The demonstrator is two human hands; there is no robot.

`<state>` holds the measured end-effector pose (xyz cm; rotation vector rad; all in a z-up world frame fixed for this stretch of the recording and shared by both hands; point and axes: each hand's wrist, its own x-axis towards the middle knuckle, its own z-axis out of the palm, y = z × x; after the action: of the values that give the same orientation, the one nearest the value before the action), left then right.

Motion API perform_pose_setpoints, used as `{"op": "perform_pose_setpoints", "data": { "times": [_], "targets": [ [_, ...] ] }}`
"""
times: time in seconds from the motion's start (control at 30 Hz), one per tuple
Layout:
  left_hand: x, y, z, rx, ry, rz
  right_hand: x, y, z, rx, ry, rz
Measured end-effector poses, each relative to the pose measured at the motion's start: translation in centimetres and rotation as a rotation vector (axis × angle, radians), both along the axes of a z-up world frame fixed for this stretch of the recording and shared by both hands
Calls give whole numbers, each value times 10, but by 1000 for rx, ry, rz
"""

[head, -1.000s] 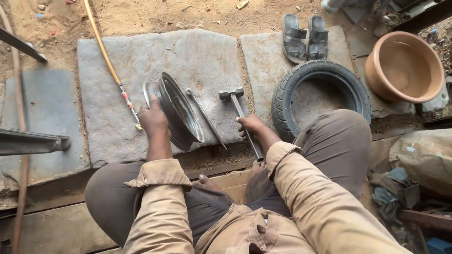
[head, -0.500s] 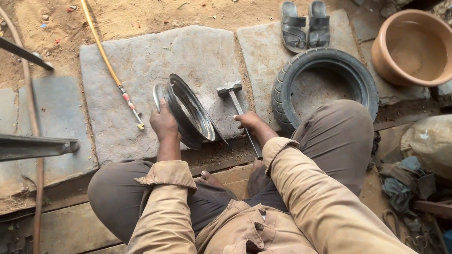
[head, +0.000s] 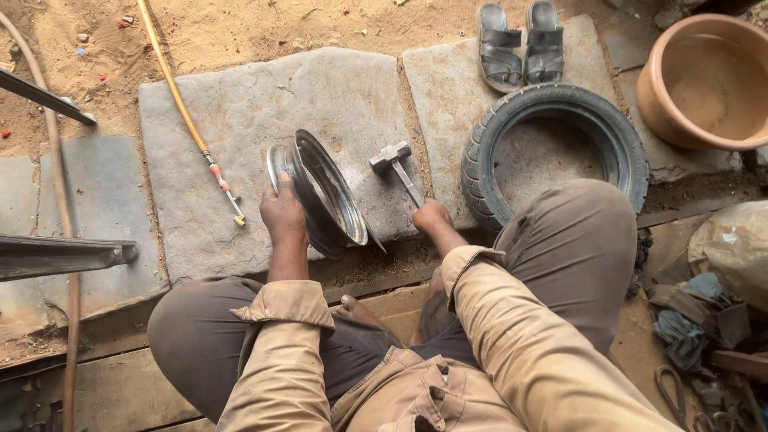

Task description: Repairing or straightening a motorcycle wheel rim using a hammer and a metal punch tool.

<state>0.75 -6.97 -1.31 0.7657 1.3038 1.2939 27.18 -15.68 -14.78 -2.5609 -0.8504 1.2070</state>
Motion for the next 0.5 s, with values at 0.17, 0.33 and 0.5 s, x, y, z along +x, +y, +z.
{"op": "perform_pose_setpoints", "data": {
  "times": [0.17, 0.33, 0.5],
  "targets": [
    [-5, 5, -20, 55, 125, -20, 39, -3, -153, -105, -232, 85],
    [-2, 8, -26, -22, 168, -4, 57, -4, -127, -6, -375, -234],
    [6, 7, -8, -68, 72, -43, 30, -5, -9, -70, -423, -8]
  ]
}}
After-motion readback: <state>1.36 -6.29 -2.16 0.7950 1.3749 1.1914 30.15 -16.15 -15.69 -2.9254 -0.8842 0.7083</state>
